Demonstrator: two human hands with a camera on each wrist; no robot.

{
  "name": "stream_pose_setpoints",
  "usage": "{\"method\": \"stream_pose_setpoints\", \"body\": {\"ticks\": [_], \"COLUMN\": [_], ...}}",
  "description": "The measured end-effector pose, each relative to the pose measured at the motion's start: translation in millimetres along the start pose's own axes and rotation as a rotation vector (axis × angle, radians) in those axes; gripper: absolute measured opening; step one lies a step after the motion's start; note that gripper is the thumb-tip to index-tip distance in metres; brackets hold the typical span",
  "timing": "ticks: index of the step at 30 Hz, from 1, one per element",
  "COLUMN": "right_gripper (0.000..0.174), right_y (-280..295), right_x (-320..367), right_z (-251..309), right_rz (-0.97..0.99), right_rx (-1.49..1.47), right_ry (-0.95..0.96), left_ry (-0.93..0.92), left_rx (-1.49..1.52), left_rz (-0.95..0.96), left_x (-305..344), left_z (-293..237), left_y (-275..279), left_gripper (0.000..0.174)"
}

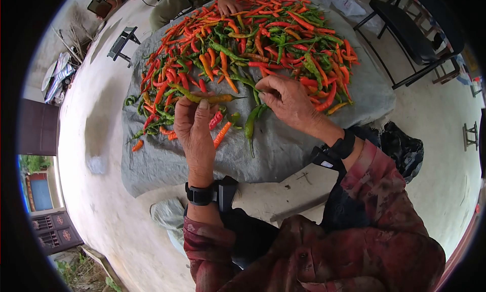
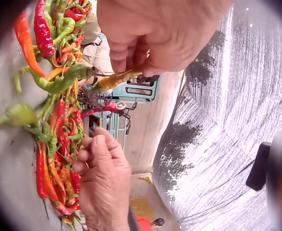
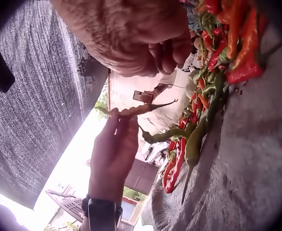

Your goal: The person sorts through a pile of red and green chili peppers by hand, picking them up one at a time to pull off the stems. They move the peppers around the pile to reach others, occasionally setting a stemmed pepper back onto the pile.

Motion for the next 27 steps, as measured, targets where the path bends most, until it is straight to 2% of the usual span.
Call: {"method": "stream_pose_setpoints", "body": {"ticks": [2,3,5,7,8,10,11,12,13,14,16,18,20,22,24,25,27], "right_gripper": [0.02,0.023,0.026,0.028,0.028,0.032,0.032,0.035,0.038,0.038,0.036,0.034,0.031,0.025,0.025,0.025,0.024], "right_y": [-7.4,-8.0,-9.8,-8.2,-8.8,-10.6,-9.2,-3.7,-1.4,-2.9,-12.1,-12.5,-8.2,0.9,3.0,2.4,5.5], "right_x": [3.5,4.8,6.8,8.1,7.6,8.9,9.8,10.2,12.1,13.2,10.6,9.9,5.5,-3.6,-4.7,-4.7,-4.2], "right_z": [-2.5,2.0,8.4,19.8,19.8,29.6,30.6,42.1,50.6,48.8,34.5,29.5,25.3,13.3,9.1,6.5,2.8], "right_rz": [0.063,0.034,0.005,-0.045,-0.046,-0.053,-0.052,-0.101,-0.149,-0.146,0.004,-0.019,-0.045,-0.06,-0.023,0.013,0.032], "right_rx": [-0.026,-0.024,-0.024,0.116,0.116,0.286,0.286,0.41,0.534,0.532,0.254,0.203,0.154,-0.348,-0.417,-0.484,-0.513], "right_ry": [-0.05,-0.012,0.026,0.132,0.131,0.245,0.239,0.305,0.371,0.367,0.272,0.243,0.216,0.038,0.002,-0.036,-0.105], "left_ry": [0.044,0.089,0.108,0.127,0.145,0.17,0.115,0.058,0.062,0.062,0.063,0.044,0.011,-0.023,-0.096,-0.096,-0.049], "left_rx": [0.116,0.232,0.252,0.272,0.262,0.252,0.106,-0.041,-0.041,-0.042,-0.043,0.074,-0.002,-0.081,-0.55,-0.551,-0.762], "left_rz": [-0.003,-0.005,0.022,0.052,0.061,0.072,0.086,0.1,0.099,0.136,0.173,0.221,0.166,0.107,0.269,0.268,0.364], "left_x": [1.0,1.8,1.5,2.6,5.2,6.7,6.3,5.8,6.4,7.9,9.4,13.4,10.0,7.9,9.3,10.0,14.0], "left_z": [4.8,9.5,20.1,21.9,23.0,23.1,19.4,16.1,17.3,18.4,18.0,13.2,9.1,11.0,19.9,20.4,28.5], "left_y": [-0.7,-1.0,0.2,-4.7,-8.7,-12.9,-12.4,-12.7,-12.6,-15.4,-23.6,-38.2,-39.8,-35.0,-42.9,-42.3,-49.2], "left_gripper": [0.014,0.014,0.015,0.017,0.017,0.017,0.017,0.017,0.017,0.018,0.019,0.023,0.024,0.025,0.021,0.021,0.016]}}
Point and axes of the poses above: each hand's wrist, its own x-axis away from the middle knuckle, its own y-axis out of the back of the hand, z = x × y, the point moved 8 cm from there along -x, towards the middle knuckle, and after that the axes turned 2 degrees about -z, right-handed, at the moved point
